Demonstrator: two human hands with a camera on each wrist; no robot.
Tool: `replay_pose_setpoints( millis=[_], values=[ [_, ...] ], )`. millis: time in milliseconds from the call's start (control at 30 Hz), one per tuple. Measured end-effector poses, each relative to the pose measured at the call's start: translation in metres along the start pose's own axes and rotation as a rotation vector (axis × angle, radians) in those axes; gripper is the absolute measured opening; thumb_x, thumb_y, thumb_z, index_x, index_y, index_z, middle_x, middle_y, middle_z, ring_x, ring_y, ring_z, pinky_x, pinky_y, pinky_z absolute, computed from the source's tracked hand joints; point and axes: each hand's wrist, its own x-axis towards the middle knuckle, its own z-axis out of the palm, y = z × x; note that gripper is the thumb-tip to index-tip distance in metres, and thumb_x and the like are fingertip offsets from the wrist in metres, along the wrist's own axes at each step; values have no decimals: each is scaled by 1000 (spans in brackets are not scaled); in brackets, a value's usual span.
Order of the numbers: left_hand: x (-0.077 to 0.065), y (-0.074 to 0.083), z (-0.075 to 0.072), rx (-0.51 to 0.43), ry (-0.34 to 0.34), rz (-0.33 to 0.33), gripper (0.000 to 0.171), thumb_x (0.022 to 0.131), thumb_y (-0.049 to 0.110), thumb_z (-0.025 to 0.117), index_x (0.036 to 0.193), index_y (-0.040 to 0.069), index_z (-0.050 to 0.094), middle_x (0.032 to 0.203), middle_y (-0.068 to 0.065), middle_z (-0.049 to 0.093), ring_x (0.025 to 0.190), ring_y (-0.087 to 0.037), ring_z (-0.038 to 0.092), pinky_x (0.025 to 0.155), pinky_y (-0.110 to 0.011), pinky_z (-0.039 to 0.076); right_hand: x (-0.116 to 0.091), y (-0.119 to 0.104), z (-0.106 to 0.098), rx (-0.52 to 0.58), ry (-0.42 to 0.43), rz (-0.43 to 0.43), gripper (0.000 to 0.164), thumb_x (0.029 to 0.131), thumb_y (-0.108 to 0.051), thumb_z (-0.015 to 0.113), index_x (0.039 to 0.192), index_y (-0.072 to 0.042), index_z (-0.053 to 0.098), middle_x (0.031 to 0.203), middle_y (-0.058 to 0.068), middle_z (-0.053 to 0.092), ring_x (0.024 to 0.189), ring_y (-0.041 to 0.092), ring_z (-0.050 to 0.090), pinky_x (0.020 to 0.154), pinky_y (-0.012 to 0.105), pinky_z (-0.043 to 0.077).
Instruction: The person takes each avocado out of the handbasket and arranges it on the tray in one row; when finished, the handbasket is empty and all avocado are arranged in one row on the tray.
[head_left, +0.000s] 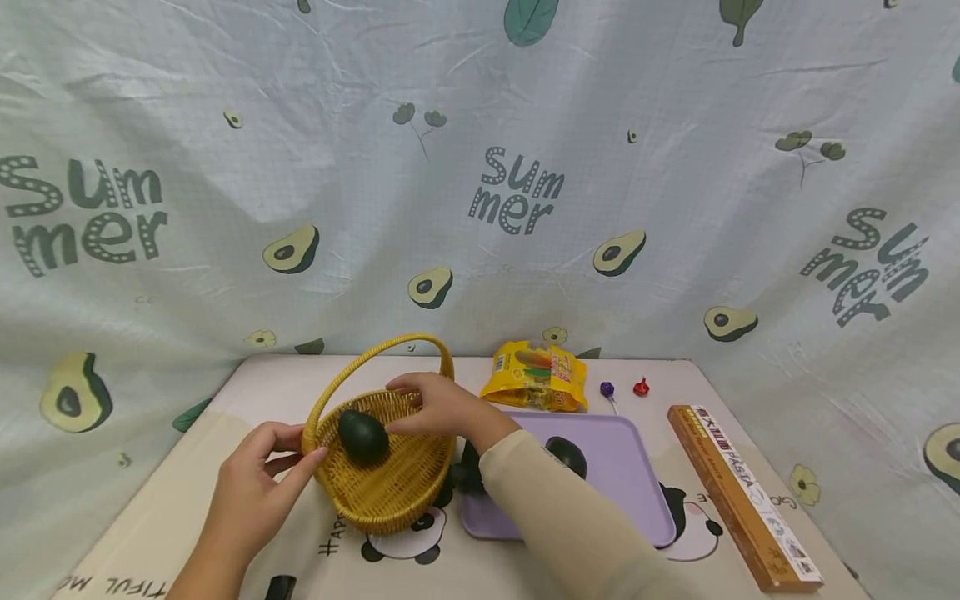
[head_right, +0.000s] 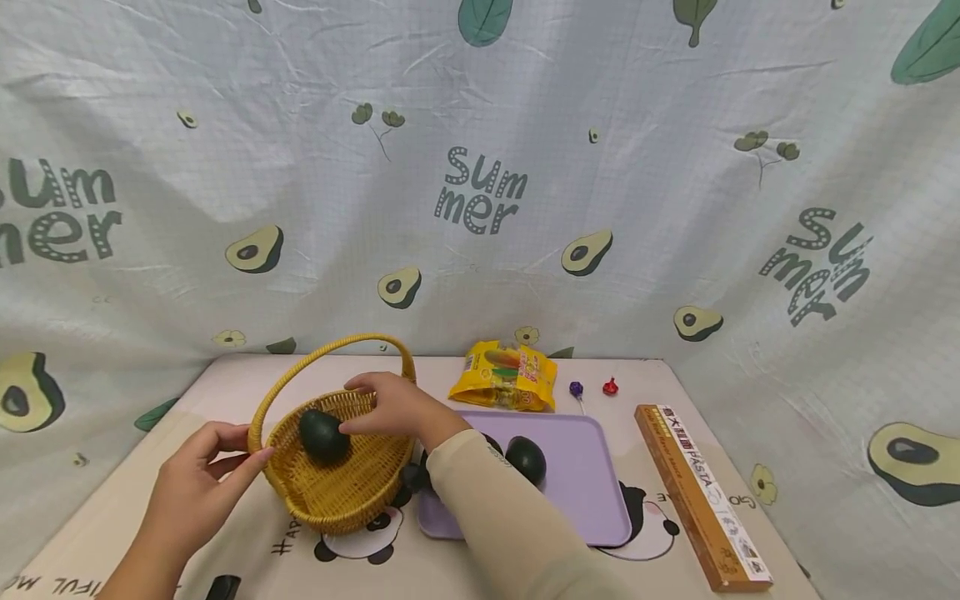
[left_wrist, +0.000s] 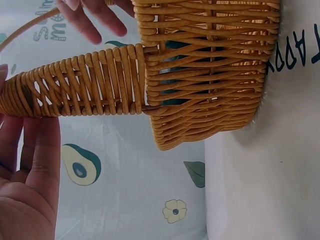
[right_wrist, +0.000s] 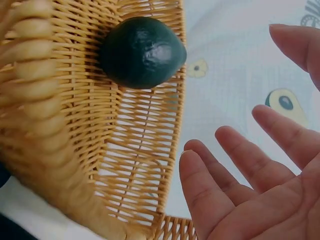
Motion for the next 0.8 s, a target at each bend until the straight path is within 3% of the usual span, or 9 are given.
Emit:
replay_pose_setpoints(
  millis=[300, 533, 800],
  values=[
    [0, 4, -3, 2, -9, -21, 29, 86, 7, 84, 107, 7, 65, 108, -5, 68, 94, 10, 57, 76, -3, 51, 20, -5, 13, 10, 11, 26, 63, 86, -35, 84, 142, -19, 60, 144, 7, 61, 125, 26, 62, 98, 30, 56],
    [-1, 4, -4, -2, -4, -14, 28, 86, 6, 84, 107, 7, 65, 108, -5, 68, 93, 9, 58, 76, -4, 52, 34, -12, 27, -25, -1, 25, 60, 86, -36, 83, 140, -23, 61, 144, 1, 60, 130, 20, 58, 104, 32, 53],
    [-2, 2, -1, -19, -7, 10, 27, 86, 5, 83, 106, 6, 65, 109, -3, 67, 94, 9, 59, 76, -6, 55, 44, -15, 38, 23, -2, 68, 57, 86, -30, 85, 138, -22, 63, 141, 3, 62, 129, 21, 59, 100, 30, 55]
  ],
)
